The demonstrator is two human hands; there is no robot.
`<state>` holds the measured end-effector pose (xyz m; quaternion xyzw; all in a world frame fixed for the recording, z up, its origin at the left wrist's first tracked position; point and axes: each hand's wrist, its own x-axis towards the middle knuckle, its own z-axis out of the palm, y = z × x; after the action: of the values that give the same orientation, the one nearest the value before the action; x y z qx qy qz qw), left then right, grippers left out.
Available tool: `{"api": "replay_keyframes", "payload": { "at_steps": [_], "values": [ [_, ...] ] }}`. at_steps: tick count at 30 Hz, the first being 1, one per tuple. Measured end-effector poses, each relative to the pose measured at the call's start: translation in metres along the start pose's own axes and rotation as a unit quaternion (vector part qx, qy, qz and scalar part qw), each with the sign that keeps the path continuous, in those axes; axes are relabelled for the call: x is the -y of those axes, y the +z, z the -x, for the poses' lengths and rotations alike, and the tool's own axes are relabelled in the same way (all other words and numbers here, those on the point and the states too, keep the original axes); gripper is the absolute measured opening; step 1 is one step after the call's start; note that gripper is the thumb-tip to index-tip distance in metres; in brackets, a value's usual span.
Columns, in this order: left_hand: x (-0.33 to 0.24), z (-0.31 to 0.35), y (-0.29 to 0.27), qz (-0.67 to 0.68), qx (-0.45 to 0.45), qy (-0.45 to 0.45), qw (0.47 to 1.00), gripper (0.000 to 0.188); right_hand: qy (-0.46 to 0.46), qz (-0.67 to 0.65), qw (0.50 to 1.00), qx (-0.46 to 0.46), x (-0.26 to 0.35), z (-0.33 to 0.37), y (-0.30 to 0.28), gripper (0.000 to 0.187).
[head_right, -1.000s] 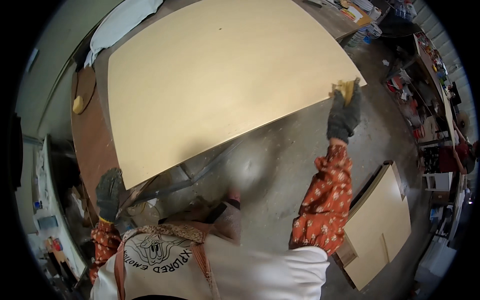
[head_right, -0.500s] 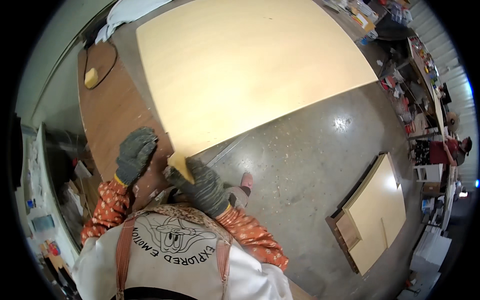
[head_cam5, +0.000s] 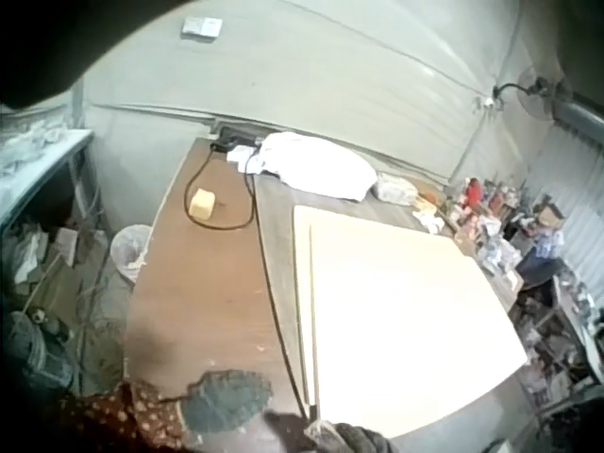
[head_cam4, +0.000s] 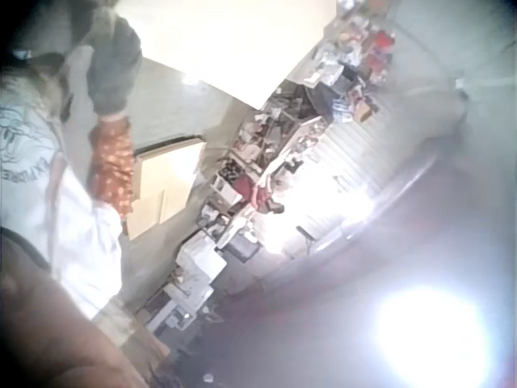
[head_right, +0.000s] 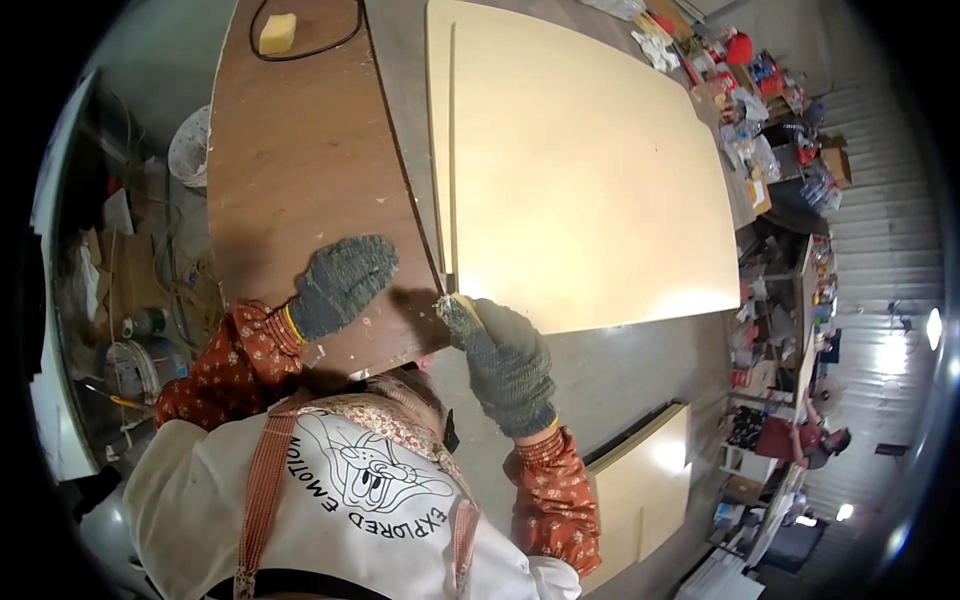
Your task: The person sands the edges and surfaces of wooden boards using a sanding block, then wipes the boards with a cloth.
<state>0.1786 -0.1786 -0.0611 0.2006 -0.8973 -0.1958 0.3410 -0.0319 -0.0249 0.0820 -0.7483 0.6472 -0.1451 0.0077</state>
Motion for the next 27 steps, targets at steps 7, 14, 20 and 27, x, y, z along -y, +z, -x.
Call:
{"api": "replay_keyframes", "payload": {
  "at_steps": [7, 14, 20, 27],
  "values": [
    [-0.011, 0.004, 0.007, 0.571, -0.067, -0.264, 0.775, 0.030, -0.048, 0.054, 0.997, 0.040, -0.037, -0.092, 0.012, 0.054],
    [-0.010, -0.010, -0.001, 0.066, -0.069, -0.021, 0.995, 0.028, -0.063, 0.087, 0.993, 0.048, -0.088, -0.224, 0.032, 0.056],
    [-0.020, -0.017, -0.002, 0.119, -0.140, -0.108, 0.977, 0.026, 0.001, 0.044, 0.997, 0.056, -0.138, -0.364, 0.057, 0.056],
    [-0.010, -0.026, -0.010, 0.180, -0.131, -0.104, 0.969, 0.026, 0.099, 0.026, 0.993, 0.055, -0.171, -0.471, 0.074, 0.059]
  ]
}}
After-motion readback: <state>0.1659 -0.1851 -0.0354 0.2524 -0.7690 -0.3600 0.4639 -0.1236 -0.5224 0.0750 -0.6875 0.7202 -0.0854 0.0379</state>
